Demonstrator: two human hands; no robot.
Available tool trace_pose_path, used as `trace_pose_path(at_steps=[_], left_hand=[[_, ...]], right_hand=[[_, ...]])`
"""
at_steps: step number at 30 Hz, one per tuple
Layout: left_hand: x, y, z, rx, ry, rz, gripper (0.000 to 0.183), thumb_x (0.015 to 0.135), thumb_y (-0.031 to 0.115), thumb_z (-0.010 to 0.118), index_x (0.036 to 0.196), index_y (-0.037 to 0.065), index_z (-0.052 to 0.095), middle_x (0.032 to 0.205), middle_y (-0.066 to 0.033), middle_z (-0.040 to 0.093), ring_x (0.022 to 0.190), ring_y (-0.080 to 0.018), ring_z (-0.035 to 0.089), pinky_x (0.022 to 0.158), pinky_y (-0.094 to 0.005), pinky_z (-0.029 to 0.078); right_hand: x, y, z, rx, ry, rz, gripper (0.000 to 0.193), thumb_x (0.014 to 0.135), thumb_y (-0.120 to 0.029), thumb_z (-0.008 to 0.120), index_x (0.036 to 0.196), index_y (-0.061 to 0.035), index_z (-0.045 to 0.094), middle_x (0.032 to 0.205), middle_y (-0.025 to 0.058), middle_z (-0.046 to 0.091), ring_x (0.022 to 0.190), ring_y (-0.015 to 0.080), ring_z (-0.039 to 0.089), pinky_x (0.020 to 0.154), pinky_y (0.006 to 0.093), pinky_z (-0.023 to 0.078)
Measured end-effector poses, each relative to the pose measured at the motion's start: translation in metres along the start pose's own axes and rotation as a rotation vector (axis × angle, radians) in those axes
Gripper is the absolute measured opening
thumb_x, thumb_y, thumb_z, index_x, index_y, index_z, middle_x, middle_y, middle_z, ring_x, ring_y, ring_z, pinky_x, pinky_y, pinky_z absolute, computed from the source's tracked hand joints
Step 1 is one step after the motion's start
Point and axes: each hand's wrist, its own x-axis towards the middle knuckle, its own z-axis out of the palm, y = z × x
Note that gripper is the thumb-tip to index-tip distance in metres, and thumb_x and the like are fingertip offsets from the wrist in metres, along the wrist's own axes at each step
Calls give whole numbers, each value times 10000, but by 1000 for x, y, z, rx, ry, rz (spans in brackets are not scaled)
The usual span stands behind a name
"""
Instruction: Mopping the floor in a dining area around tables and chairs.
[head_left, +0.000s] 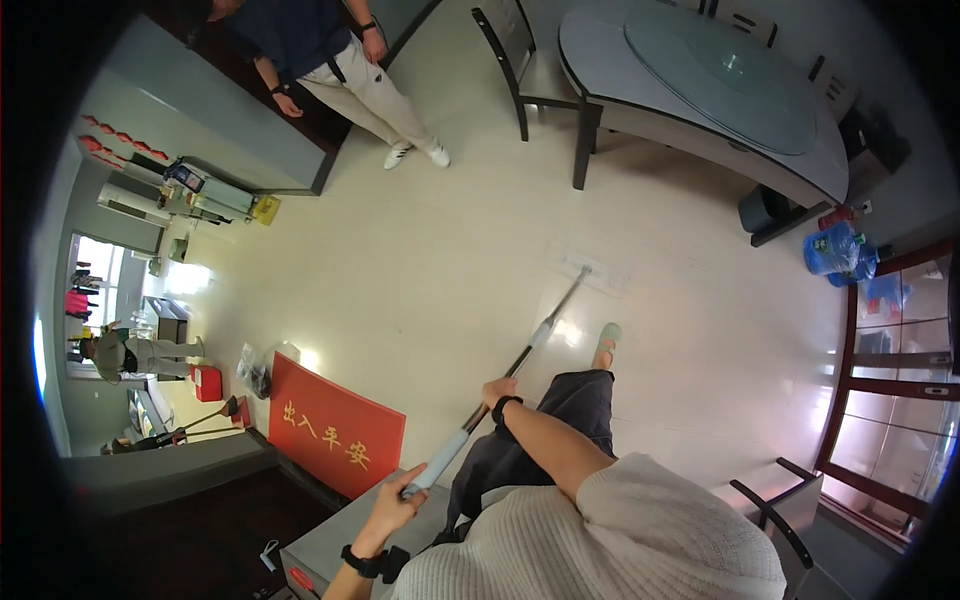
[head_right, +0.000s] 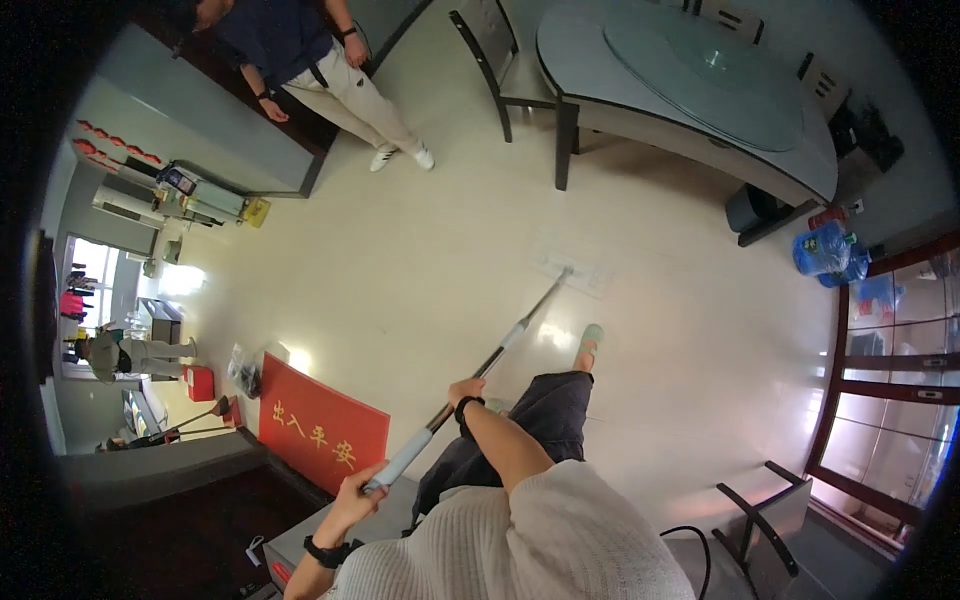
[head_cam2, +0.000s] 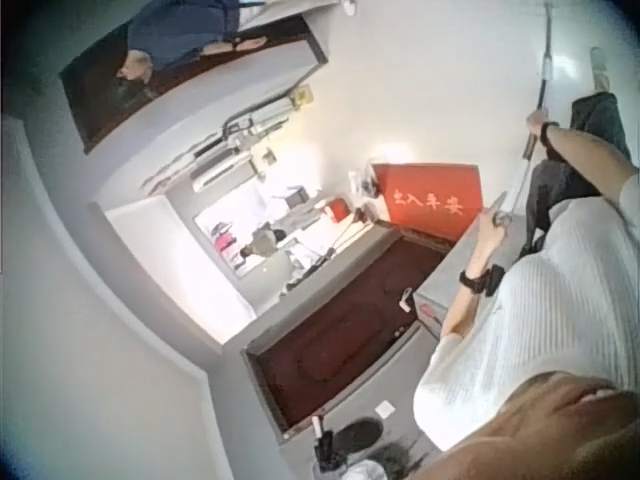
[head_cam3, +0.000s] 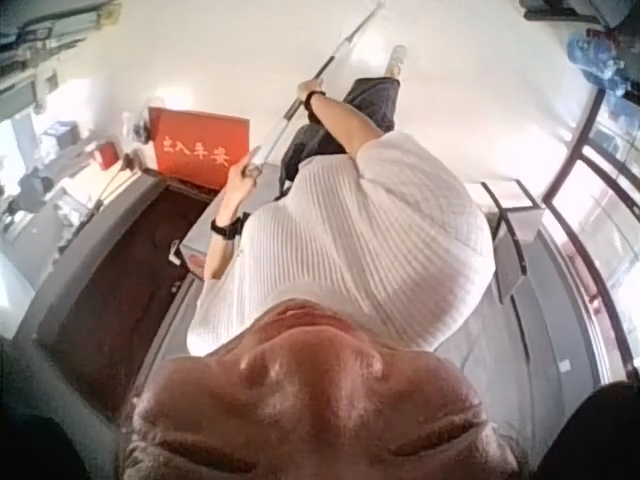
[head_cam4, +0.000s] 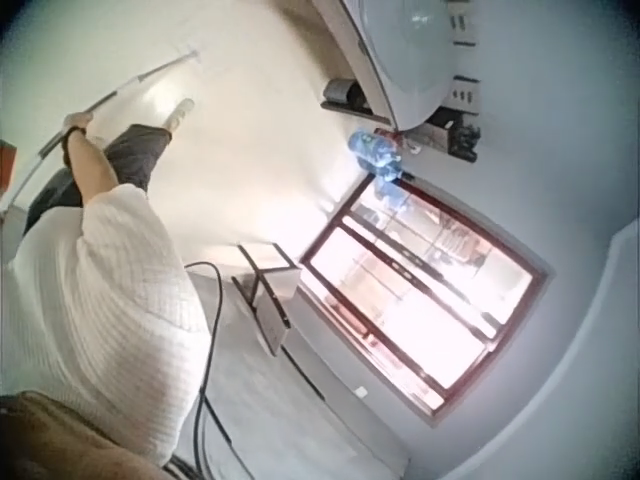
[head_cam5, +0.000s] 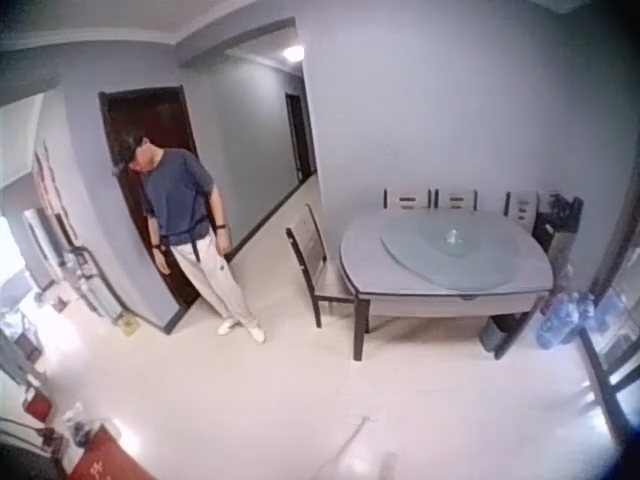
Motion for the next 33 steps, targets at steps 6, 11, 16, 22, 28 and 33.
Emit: trace_pose_path(at_steps=[6, 11, 16, 22, 28, 33], left_hand=[[-44, -28, -48, 17, 54, -84, 477, 632, 54, 631, 1086, 51, 484, 545, 2, 478, 402, -50, 418, 387, -190, 346], [-22, -52, -55, 55, 12, -58, 464, 625, 54, 623, 1071, 57, 496, 587, -13, 494, 440, -63, 446, 429, -200, 376], [13, -3, -26, 353, 51, 146, 454, 616, 87, 613, 1056, 74, 504, 726, -105, 566, 575, -136, 504, 587, -240, 421], [70, 47, -2, 349, 47, 65, 460, 608, 80, 608, 1056, 114, 510, 804, -153, 576, 577, -165, 541, 596, -246, 431], [116, 110, 18, 295, 131, 41, 436, 613, 68, 603, 1040, 111, 523, 726, -140, 567, 503, -161, 481, 527, -245, 412], [163, 145, 52, 164, 194, 206, 443, 618, 64, 600, 1050, 111, 513, 676, -131, 557, 461, -157, 438, 490, -247, 395]], right_hand=[[-89, -62, -11, 1102, -354, 372, 235, 695, -84, 455, 853, 90, 456, 806, 232, 532, 656, 321, 565, 531, 378, 496], [-89, -56, -30, 1209, -419, 292, 210, 670, -82, 466, 748, 110, 504, 722, 225, 549, 577, 278, 574, 483, 348, 490], [-32, -17, -41, 1233, -359, 325, 161, 659, -30, 496, 738, 107, 465, 736, 193, 521, 579, 291, 548, 470, 366, 487], [24, 23, -94, 1208, -271, 308, 158, 699, -39, 465, 605, 87, 482, 587, 161, 507, 487, 262, 528, 415, 337, 480], [42, 35, -184, 1192, -244, 343, 155, 699, -32, 479, 596, 85, 485, 586, 177, 529, 455, 262, 525, 387, 345, 465], [88, 72, -229, 1114, -200, 374, 124, 721, -1, 461, 649, 88, 508, 594, 186, 531, 476, 280, 535, 409, 373, 480]])
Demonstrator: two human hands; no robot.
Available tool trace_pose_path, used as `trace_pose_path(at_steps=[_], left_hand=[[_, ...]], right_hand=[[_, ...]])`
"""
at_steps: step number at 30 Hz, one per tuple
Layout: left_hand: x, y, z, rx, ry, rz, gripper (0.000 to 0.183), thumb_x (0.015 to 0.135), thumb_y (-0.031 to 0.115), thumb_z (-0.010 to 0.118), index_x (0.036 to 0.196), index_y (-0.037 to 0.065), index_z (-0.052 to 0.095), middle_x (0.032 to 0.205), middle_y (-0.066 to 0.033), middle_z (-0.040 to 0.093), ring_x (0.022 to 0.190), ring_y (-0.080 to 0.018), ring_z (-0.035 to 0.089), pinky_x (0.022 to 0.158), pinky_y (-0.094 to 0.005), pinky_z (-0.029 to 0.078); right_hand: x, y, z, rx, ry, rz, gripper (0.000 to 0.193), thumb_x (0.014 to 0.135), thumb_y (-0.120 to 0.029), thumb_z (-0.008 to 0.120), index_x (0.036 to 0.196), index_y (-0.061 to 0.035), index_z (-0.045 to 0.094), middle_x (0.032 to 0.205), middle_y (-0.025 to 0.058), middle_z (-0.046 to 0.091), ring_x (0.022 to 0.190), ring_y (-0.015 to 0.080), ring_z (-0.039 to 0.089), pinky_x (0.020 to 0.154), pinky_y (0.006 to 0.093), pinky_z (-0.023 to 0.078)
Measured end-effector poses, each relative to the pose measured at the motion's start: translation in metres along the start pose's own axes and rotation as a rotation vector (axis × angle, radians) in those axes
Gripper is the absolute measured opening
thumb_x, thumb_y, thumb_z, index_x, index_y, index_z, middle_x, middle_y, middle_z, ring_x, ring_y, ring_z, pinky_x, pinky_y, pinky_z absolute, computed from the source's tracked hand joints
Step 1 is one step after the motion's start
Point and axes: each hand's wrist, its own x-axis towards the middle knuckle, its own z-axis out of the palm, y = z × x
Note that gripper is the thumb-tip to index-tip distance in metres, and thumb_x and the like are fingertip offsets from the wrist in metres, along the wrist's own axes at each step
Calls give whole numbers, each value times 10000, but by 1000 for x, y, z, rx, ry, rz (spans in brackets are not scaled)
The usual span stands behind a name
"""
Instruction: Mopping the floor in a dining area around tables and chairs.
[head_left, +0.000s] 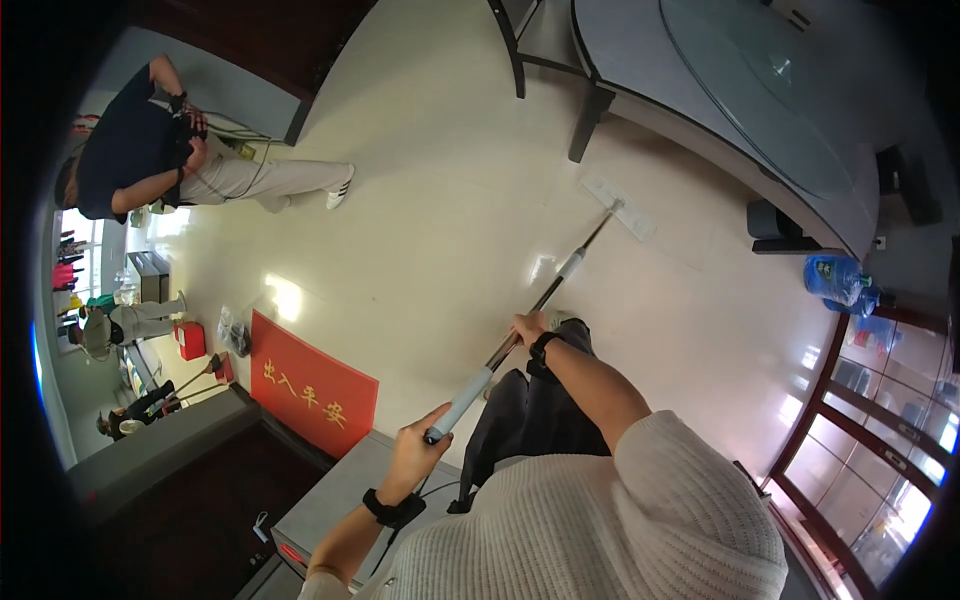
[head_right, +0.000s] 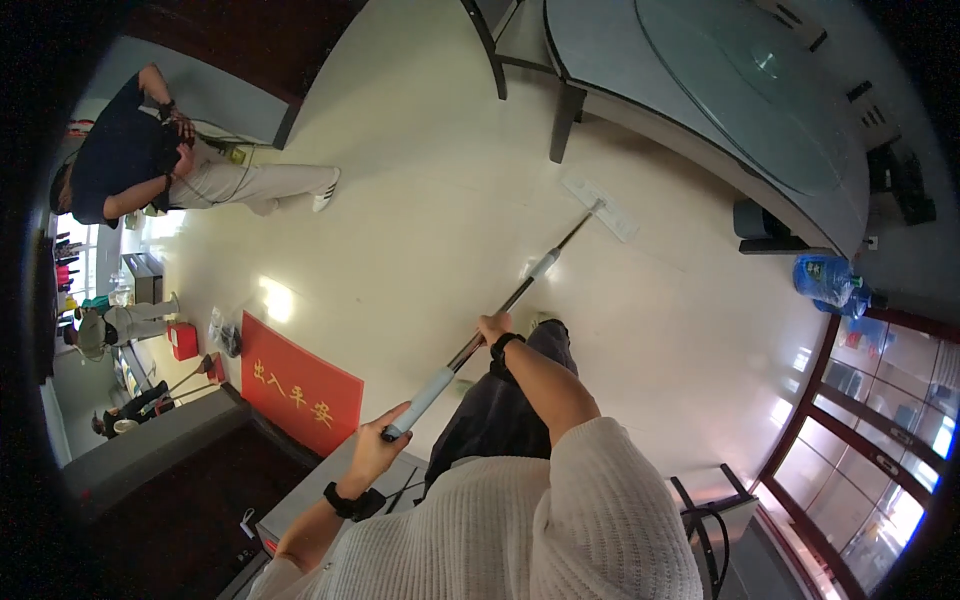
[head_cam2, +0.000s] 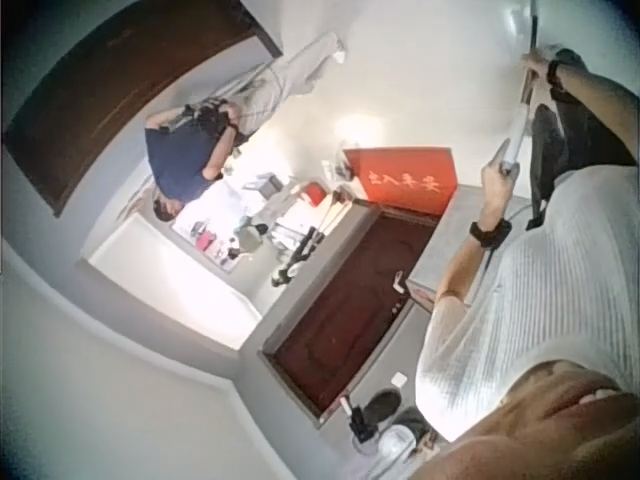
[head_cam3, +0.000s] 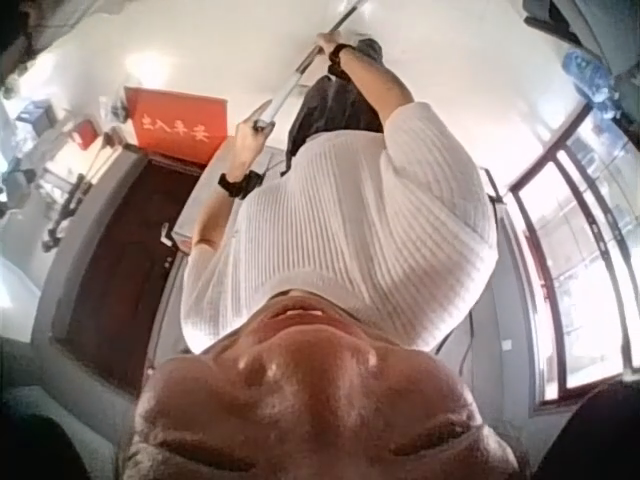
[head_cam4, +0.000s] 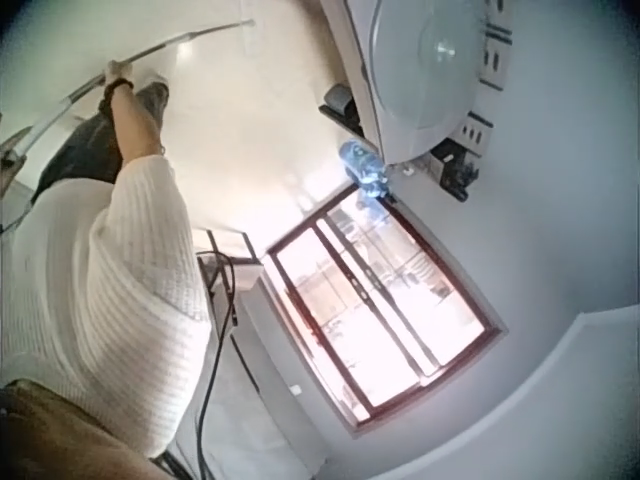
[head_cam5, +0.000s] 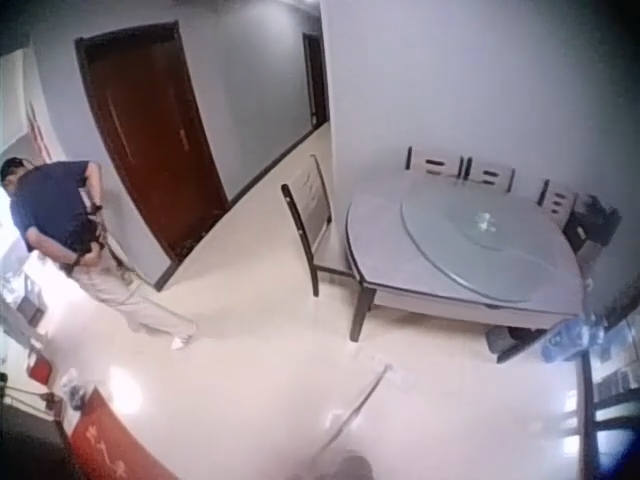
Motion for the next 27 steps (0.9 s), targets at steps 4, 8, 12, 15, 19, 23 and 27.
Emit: trace_pose_path(at_steps=[4, 8, 12, 15, 19, 23, 27], left_hand=[[49, 31, 26, 27, -25, -17, 449, 612, 65, 597, 1049, 114, 508, 743, -152, 568, 518, -231, 511, 521, -278, 422], [89, 47, 59, -8, 57, 102, 428, 624, 93, 571, 1046, 122, 504, 755, -173, 562, 598, -294, 549, 556, -333, 437], [128, 50, 91, 3, 21, 73, 421, 648, 89, 549, 1062, 107, 474, 827, -140, 574, 644, -288, 557, 587, -326, 447], [153, 91, 94, -63, -79, 69, 406, 663, 84, 528, 1064, 100, 472, 637, -184, 536, 561, -286, 542, 535, -344, 426], [157, 43, 130, -111, -5, 176, 475, 672, 120, 552, 1125, 122, 411, 738, -175, 524, 662, -312, 522, 595, -388, 410], [126, 14, 112, -121, 62, 113, 453, 642, 84, 558, 1084, 101, 461, 750, -174, 543, 677, -318, 533, 610, -392, 416], [79, -17, 94, -90, 130, 191, 448, 617, 66, 567, 1058, 94, 493, 731, -179, 557, 685, -322, 544, 602, -393, 418]], right_hand=[[47, -28, -45, 80, -41, -77, 121, 696, -8, 466, 612, 76, 490, 561, 164, 513, 468, 260, 527, 398, 360, 459], [103, -53, -82, 246, -166, -127, 23, 656, -11, 486, 666, -1, 468, 583, 116, 474, 487, 242, 505, 436, 383, 465], [134, -89, -103, 180, -48, -88, 122, 621, 1, 431, 732, -46, 412, 590, 72, 408, 465, 203, 440, 479, 360, 481], [183, -100, -168, 459, -29, -150, 143, 763, -172, 470, 718, -71, 380, 541, 36, 391, 400, 144, 394, 363, 259, 385], [175, -74, -146, 429, 146, -286, 135, 737, -126, 438, 683, -6, 410, 522, 93, 448, 395, 209, 454, 355, 289, 393], [126, -67, -95, 261, 124, -202, 98, 736, -50, 350, 747, 47, 344, 559, 109, 435, 389, 202, 433, 347, 301, 389], [92, -38, -61, 140, 185, -187, 105, 747, -49, 346, 739, 56, 344, 542, 117, 425, 374, 214, 433, 332, 307, 384]])
